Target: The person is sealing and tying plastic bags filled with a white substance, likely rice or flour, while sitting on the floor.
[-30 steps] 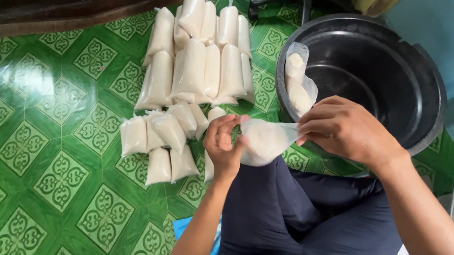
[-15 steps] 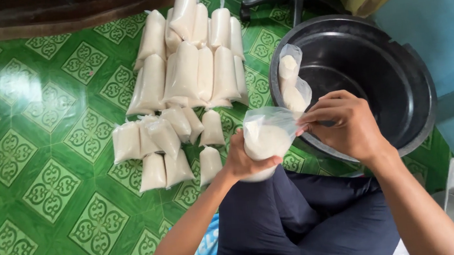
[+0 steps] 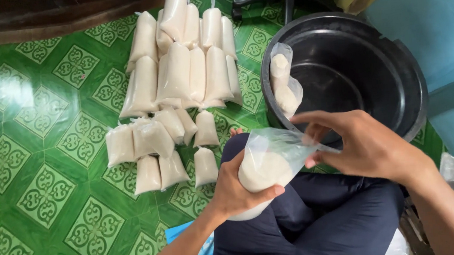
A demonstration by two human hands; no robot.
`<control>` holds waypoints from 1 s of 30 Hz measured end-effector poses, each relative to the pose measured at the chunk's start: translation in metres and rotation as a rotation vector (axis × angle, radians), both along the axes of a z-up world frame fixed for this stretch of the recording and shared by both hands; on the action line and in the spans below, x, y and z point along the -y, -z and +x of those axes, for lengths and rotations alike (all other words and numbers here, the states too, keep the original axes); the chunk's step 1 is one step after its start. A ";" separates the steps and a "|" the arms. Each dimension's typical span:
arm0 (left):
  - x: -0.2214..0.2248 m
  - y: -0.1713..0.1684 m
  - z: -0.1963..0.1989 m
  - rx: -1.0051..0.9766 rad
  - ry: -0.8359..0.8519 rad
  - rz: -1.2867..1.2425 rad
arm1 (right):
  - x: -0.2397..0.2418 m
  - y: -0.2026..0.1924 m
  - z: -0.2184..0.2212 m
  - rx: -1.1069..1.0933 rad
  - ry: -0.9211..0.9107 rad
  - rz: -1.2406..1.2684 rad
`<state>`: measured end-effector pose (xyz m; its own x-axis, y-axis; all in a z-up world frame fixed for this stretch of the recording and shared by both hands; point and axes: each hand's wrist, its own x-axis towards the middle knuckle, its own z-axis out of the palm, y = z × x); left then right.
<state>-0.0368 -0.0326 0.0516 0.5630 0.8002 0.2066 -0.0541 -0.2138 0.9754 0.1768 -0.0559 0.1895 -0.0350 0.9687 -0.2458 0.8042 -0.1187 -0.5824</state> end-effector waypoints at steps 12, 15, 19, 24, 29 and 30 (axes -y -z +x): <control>0.010 -0.001 0.004 -0.019 0.014 0.032 | 0.017 0.027 -0.007 0.176 -0.046 0.088; 0.012 0.001 0.004 -0.046 0.017 0.021 | 0.016 0.034 -0.006 -0.060 -0.041 0.223; 0.015 0.003 0.003 -0.070 0.000 0.015 | 0.018 0.041 -0.003 -0.198 0.004 0.226; 0.016 -0.001 0.003 -0.102 -0.015 0.063 | 0.018 0.032 -0.006 -0.229 0.238 0.037; 0.018 0.001 0.003 -0.117 -0.036 0.058 | 0.018 0.028 -0.010 -0.185 0.311 -0.067; 0.018 0.002 0.004 -0.120 -0.042 0.052 | 0.018 0.026 -0.012 -0.133 0.314 -0.061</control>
<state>-0.0331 -0.0508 0.0498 0.5522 0.8138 0.1813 0.0729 -0.2638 0.9618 0.1648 -0.0739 0.1635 0.2263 0.9209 -0.3173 0.6405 -0.3861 -0.6639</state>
